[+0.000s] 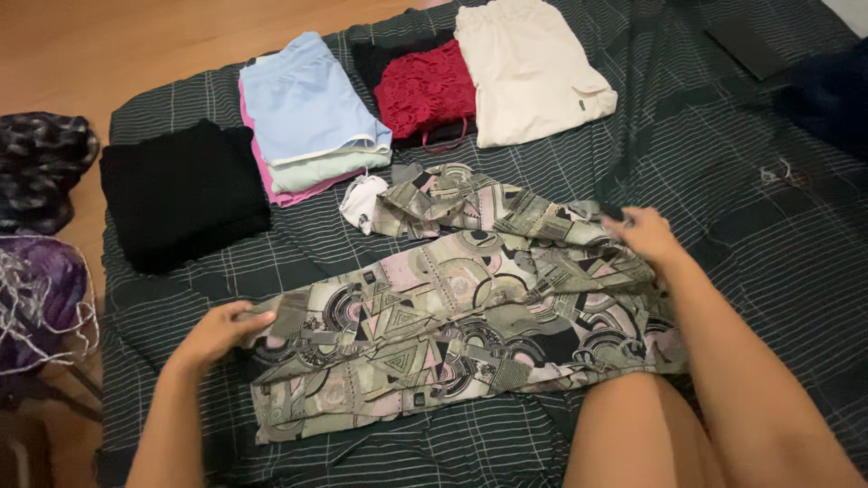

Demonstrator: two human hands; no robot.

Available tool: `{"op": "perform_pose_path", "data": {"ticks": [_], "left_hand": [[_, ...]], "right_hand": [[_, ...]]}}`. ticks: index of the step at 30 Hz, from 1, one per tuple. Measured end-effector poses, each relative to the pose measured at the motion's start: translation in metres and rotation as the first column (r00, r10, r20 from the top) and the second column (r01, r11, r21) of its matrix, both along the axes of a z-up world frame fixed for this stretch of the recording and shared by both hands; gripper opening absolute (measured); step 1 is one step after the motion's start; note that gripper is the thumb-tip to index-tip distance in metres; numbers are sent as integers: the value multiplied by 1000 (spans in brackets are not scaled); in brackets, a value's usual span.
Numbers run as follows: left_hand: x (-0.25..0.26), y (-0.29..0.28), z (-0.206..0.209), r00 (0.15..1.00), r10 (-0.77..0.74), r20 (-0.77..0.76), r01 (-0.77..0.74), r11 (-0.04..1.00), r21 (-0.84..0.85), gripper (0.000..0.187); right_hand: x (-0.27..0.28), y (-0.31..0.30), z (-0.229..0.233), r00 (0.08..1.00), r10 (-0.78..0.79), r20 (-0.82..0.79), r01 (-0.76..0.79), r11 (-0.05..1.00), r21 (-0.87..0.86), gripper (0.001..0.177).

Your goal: The person folds multiple clothing items on a bed, including a patterned shirt, brown shorts, a black t-shirt, a white crocheted top, a white tank top, and a black long-sleeve shirt. Each item is smoothed and folded into a compact rectangle and placed in a neat pile.

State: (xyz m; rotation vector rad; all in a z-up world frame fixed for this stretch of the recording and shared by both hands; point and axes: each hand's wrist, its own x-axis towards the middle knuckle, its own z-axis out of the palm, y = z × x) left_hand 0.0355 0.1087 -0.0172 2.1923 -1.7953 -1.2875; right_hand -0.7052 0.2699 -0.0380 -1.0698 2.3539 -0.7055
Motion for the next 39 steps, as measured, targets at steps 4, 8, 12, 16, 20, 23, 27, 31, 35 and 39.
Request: {"op": "perform_pose_path", "data": {"ticks": [4, 8, 12, 16, 20, 23, 27, 31, 35, 39], "left_hand": [[17, 6, 9, 972, 156, -173, -181, 974, -135, 51], [-2, 35, 21, 948, 231, -219, -310, 825, -472, 51], [-39, 90, 55, 959, -46, 281, 250, 605, -755, 50], [-83, 152, 78, 786, -595, 168, 575, 602, -554, 49], [-94, 196, 80, 607, -739, 293, 788, 512, -343, 69], [-89, 202, 67, 539, -648, 538, 839, 358, -411, 68], [-76, 200, 50, 563, -622, 544, 822, 355, -445, 53], [-66, 194, 50, 537, -678, 502, 844, 421, -334, 35], [-69, 189, 68, 525, -722, 450, 844, 511, -164, 25], [-94, 179, 79, 509, -732, 454, 775, 619, 128, 34]], "right_hand": [[-3, 12, -5, 987, -109, -119, 108, 994, -14, 57], [28, 31, 7, 886, -176, -430, 70, 965, -252, 47], [98, 63, 40, 807, -106, -581, -208, 869, -448, 39], [172, 73, 79, 804, 447, -392, -570, 769, -291, 28], [223, 92, 109, 467, 867, -171, -880, 474, 1, 56], [243, 106, 118, 334, 921, -199, -884, 380, 274, 81], [245, 116, 113, 346, 911, -224, -859, 404, 316, 83], [230, 116, 97, 406, 911, -67, -873, 408, 265, 70], [219, 114, 85, 317, 948, -9, -929, 313, 198, 67], [194, 96, 81, 382, 920, 89, -924, 381, 26, 44]]}}
